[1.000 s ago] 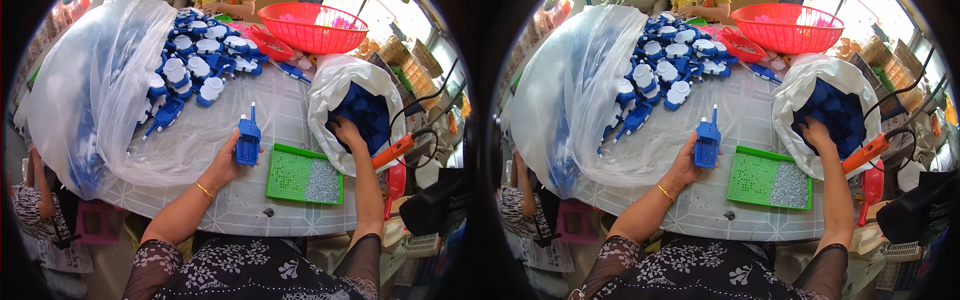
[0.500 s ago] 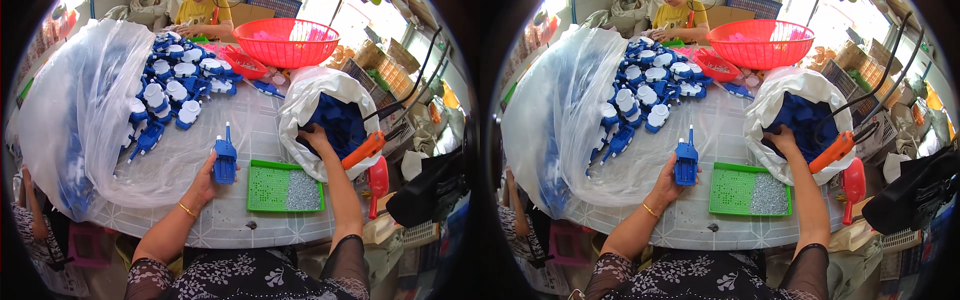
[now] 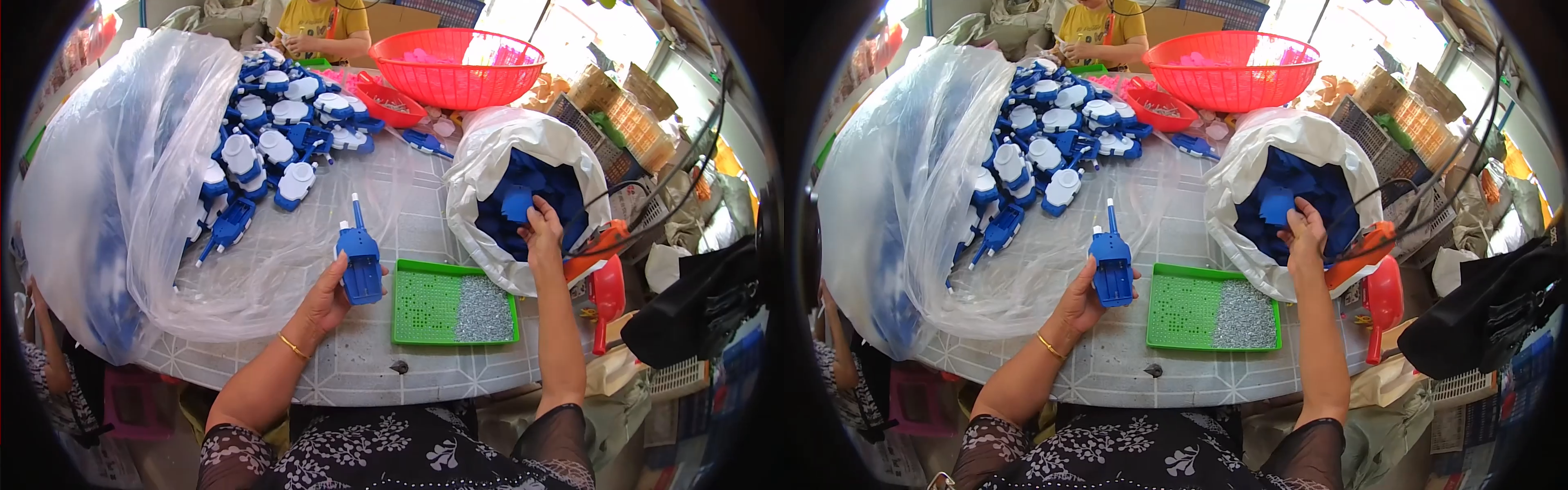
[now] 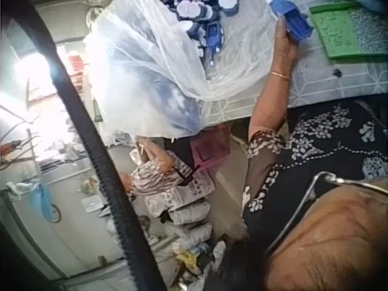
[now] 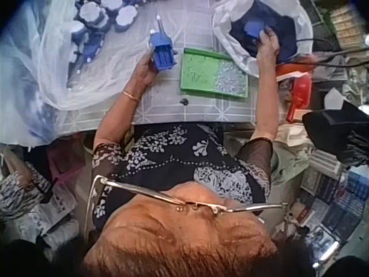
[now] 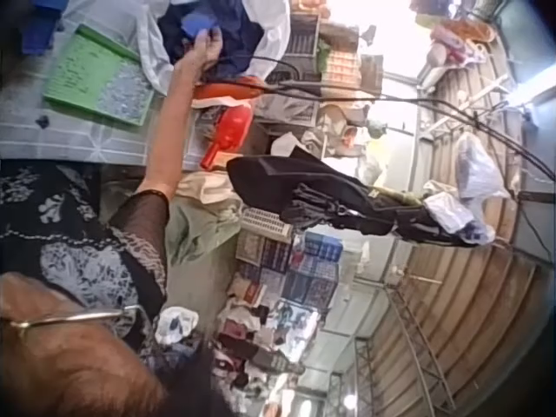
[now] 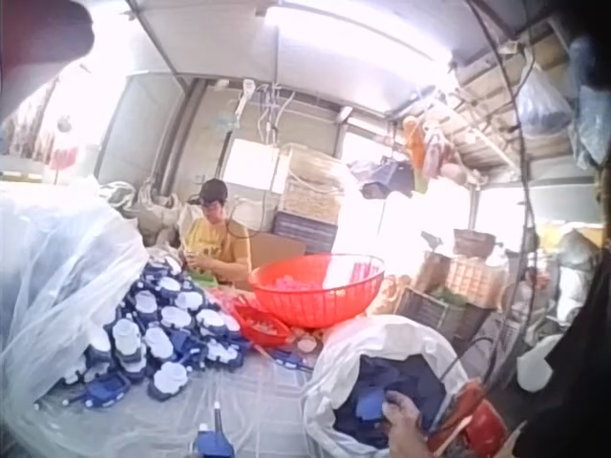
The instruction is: Assembling blue and white plastic components using an electric screwdriver.
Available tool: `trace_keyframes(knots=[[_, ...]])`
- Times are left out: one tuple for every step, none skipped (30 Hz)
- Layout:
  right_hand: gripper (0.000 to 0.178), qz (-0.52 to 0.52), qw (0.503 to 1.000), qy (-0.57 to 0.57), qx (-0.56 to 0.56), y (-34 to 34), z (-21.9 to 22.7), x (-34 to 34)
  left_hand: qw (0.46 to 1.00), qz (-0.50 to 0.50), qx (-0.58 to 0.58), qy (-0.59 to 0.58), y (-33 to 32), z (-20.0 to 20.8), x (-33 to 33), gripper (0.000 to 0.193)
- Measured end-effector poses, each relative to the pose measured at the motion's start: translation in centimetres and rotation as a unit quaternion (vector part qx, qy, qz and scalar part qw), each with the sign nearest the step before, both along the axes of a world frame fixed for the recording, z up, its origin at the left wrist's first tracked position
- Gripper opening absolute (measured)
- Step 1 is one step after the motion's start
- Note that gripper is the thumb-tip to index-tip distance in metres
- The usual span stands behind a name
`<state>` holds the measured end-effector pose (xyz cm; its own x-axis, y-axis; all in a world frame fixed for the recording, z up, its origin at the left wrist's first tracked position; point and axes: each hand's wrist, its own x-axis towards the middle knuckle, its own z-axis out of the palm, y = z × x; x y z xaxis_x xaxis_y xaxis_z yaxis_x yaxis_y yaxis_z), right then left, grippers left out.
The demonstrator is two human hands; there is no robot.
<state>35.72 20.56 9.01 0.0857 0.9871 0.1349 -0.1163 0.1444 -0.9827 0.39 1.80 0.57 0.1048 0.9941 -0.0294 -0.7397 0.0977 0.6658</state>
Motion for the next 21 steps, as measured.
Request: trace_keyframes(knots=[[0.048,0.040,0.999,0.002,0.027,-2.1,0.5,-2.2,1.000,0.013,-0.005,-0.001,-0.3,-0.2,0.0,0.063],[0.050,0.077,0.996,0.004,0.053,-4.5,1.0,-4.5,1.000,0.001,-0.001,0.008,-0.2,-0.5,0.1,0.064],[0.053,0.138,0.989,0.007,0.061,-6.4,1.1,-6.3,1.000,-0.013,0.003,0.018,-0.1,-0.7,0.3,0.064],[0.053,0.171,0.984,-0.006,0.047,-8.6,1.3,-8.4,0.999,-0.040,0.010,0.026,-0.1,-0.9,0.4,0.063],[0.051,0.208,0.977,-0.010,0.035,-10.5,1.0,-10.3,0.998,-0.040,0.004,0.041,-0.2,-0.8,0.8,0.064],[0.045,0.235,0.971,0.003,0.032,-11.3,-0.3,-11.6,0.997,-0.045,0.000,0.057,-0.2,-0.4,1.4,0.065],[0.035,0.233,0.969,-0.039,0.075,-11.7,-1.7,-12.9,0.995,-0.066,0.001,0.071,-0.2,0.0,1.6,0.065],[0.027,0.223,0.968,-0.092,0.074,-12.4,-2.6,-13.8,0.995,-0.041,-0.012,0.090,-0.5,0.4,2.2,0.064],[0.024,0.210,0.957,-0.181,0.085,-13.0,-2.9,-14.5,0.994,-0.013,-0.026,0.110,-0.9,1.1,2.4,0.063],[0.024,0.220,0.956,-0.178,0.082,-12.9,-3.4,-14.8,0.994,-0.020,-0.018,0.103,-1.1,1.3,2.1,0.061],[0.024,0.231,0.951,-0.187,0.083,-12.7,-4.1,-15.0,0.994,-0.013,-0.024,0.104,-0.9,0.9,1.7,0.061],[0.024,0.241,0.947,-0.197,0.085,-12.7,-4.5,-15.2,0.996,-0.014,-0.022,0.086,-0.7,0.6,1.2,0.059],[0.026,0.271,0.958,-0.091,0.011,-12.8,-4.6,-15.3,0.997,-0.015,-0.020,0.068,-0.6,0.3,0.9,0.057],[0.029,0.281,0.958,-0.052,0.001,-12.6,-4.8,-15.4,0.997,-0.010,-0.024,0.068,-0.6,0.0,0.9,0.057],[0.032,0.288,0.957,-0.012,-0.009,-12.4,-4.8,-15.4,0.998,0.003,-0.036,0.061,-0.6,0.4,1.0,0.057],[0.038,0.291,0.956,0.028,-0.009,-12.2,-4.6,-15.3,0.997,0.016,-0.047,0.053,-0.7,0.6,1.2,0.056],[0.041,0.276,0.958,0.070,-0.022,-12.0,-4.4,-15.4,0.997,0.018,-0.052,0.053,-0.8,0.7,1.3,0.056],[0.044,0.259,0.959,0.112,-0.035,-12.1,-3.5,-15.5,0.995,0.028,-0.040,0.085,-0.8,0.8,1.6,0.054],[0.041,0.245,0.962,0.116,-0.043,-12.3,-3.1,-15.5,0.992,0.038,-0.028,0.117,-0.8,0.8,1.9,0.052],[0.037,0.251,0.959,0.122,-0.041,-12.4,-3.4,-15.5,0.989,0.055,-0.019,0.136,-0.9,0.8,2.1,0.055],[0.033,0.257,0.957,0.130,-0.038,-12.6,-3.9,-15.6,0.989,0.055,-0.022,0.137,-0.9,0.9,2.4,0.055]])
